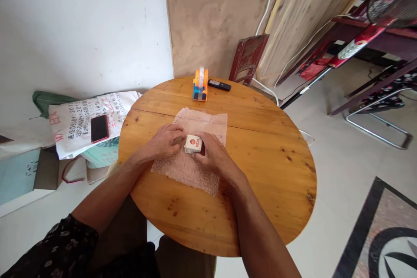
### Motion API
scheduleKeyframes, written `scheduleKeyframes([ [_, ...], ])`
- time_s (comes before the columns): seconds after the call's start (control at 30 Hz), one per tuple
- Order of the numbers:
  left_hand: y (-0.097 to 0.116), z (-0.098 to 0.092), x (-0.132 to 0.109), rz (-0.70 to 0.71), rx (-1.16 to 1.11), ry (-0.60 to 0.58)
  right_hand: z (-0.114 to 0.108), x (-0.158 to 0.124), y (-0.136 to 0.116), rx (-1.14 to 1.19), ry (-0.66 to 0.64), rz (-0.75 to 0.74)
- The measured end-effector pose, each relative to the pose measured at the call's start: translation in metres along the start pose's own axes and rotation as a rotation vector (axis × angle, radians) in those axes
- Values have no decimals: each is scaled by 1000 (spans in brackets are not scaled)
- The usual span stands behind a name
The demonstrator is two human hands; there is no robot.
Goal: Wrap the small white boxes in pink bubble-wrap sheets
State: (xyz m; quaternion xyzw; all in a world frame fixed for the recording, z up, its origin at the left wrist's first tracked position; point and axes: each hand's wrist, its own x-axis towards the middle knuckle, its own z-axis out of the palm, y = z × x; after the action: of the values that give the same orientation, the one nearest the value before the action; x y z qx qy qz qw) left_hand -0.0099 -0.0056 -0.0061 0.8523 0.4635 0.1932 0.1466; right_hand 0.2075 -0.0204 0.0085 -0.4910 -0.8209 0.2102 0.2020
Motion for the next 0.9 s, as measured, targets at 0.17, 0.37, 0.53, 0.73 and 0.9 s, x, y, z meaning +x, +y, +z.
scheduleKeyframes([
  [0.17,-2,1,0,7,17,-9,-2,0,5,15,-10,-9],
  [0.37,-1,-1,0,-2,8,-24,-2,1,4,38,-9,-4],
  [0.53,0,-1,0,-8,17,-25,-1,2,5,31,-47,13],
  [0.73,-3,1,1,1,17,-19,2,3,4,-52,-17,-25],
  [0.9,-3,-1,-1,4,6,-22,3,3,1,-81,-27,-13],
])
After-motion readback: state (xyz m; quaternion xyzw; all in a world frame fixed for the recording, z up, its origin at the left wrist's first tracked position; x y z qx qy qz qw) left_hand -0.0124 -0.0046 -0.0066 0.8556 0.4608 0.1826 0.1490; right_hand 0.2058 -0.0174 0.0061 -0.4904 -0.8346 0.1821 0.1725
